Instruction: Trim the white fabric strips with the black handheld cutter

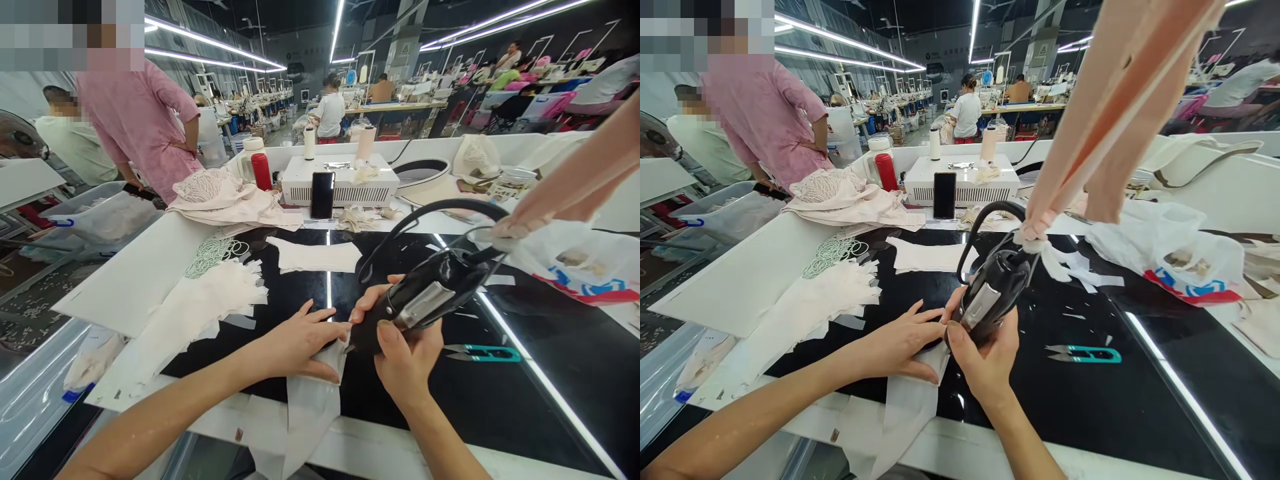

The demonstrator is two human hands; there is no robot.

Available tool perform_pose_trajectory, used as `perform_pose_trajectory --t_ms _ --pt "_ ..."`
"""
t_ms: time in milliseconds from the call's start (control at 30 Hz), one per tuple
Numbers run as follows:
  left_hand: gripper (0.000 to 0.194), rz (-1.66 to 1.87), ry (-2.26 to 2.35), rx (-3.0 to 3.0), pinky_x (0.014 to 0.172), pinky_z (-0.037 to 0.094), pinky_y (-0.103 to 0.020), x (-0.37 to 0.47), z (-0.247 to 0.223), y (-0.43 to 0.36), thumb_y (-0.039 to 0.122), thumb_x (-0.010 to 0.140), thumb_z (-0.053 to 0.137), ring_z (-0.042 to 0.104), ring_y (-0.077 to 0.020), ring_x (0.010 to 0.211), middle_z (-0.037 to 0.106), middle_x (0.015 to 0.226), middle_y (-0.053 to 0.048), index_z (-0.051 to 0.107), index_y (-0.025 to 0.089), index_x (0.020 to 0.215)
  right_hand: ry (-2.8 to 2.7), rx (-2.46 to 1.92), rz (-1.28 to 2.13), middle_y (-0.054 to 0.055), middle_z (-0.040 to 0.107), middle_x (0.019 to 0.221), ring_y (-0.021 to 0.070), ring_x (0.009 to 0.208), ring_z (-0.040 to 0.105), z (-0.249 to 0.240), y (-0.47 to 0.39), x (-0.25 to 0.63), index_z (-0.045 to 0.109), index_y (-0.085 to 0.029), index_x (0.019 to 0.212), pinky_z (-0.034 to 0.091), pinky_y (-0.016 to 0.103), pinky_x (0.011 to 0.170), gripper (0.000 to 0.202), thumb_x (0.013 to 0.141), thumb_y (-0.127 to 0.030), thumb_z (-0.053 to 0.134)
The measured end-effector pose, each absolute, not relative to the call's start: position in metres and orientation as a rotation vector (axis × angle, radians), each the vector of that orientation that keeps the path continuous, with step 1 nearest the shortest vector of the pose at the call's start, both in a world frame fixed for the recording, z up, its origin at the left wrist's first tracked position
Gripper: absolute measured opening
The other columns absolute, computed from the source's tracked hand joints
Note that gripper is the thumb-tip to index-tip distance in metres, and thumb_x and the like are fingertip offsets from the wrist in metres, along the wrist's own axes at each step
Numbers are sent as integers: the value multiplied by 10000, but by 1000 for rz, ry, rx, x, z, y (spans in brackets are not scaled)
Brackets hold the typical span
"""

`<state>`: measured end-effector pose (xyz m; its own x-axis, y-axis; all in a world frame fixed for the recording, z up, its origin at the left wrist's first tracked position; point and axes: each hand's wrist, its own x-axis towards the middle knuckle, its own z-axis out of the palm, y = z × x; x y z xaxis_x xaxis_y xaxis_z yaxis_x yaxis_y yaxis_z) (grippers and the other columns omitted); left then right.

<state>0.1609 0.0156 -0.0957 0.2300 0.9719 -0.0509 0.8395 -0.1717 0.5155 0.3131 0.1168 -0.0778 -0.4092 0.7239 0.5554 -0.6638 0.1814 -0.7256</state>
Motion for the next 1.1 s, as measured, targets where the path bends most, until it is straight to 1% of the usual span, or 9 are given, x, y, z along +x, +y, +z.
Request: perform_pose_trajectory --t_ms 100,267,600,733,800,867,933,1033,1100 --pt "620 376 1669 2104 1201 152 -783 159 -95 13 501 899 747 271 -365 1554 490 1574 -54 485 300 1423 -1295 -68 1514 1 662 938 133 692 637 -78 116 312 577 -292 1266 566 276 626 393 918 -316 757" --pt "494 324 1686 2154 1214 147 -763 156 -95 9 548 913 704 276 -363 1552 487 1578 -46 567 294 1314 -1297 -74 1502 -1 660 936 133 695 635 -79 116 312 575 -298 1271 557 267 618 385 926 -305 745" --pt "471 278 1709 2162 1219 155 -752 156 -90 8 550 904 714 306 -369 1539 496 1571 -38 590 287 1273 -1282 -67 1511 -6 663 918 133 699 635 -78 117 308 583 -293 1244 569 283 651 359 924 -296 746" --pt "444 277 1712 2144 1217 159 -754 156 -87 8 524 909 722 306 -360 1540 486 1578 -49 589 278 1254 -1262 -54 1517 -6 657 921 130 682 621 -75 118 306 571 -290 1242 529 243 547 354 930 -283 738" --pt "424 277 1708 2129 1216 158 -756 157 -85 8 493 917 725 303 -356 1542 525 1543 -63 590 267 1249 -1250 -57 1526 -6 658 925 129 674 616 -75 118 306 567 -289 1222 512 231 515 335 932 -271 734" --pt "416 269 1707 2105 1214 157 -756 158 -83 9 465 913 740 301 -356 1543 582 1482 -70 595 259 1243 -1250 -62 1532 -11 661 927 124 670 611 -76 117 306 572 -287 1171 516 235 532 286 934 -262 731" --pt "434 257 1709 2083 1211 164 -756 159 -80 10 460 889 769 299 -359 1543 607 1450 -71 600 252 1230 -1263 -71 1523 -14 662 931 122 682 614 -77 117 306 577 -284 1145 523 247 571 264 933 -281 735" --pt "443 249 1714 2080 1217 172 -743 158 -79 11 485 861 790 307 -360 1539 591 1467 -81 609 236 1180 -1292 -86 1499 -15 659 940 128 706 623 -80 116 304 576 -287 1188 531 272 629 305 932 -322 738" --pt "419 250 1714 2090 1223 172 -732 158 -79 11 499 874 772 318 -357 1534 587 1469 -86 612 228 1150 -1304 -91 1489 -14 657 943 132 711 623 -81 115 303 569 -287 1217 533 284 646 323 938 -327 728"
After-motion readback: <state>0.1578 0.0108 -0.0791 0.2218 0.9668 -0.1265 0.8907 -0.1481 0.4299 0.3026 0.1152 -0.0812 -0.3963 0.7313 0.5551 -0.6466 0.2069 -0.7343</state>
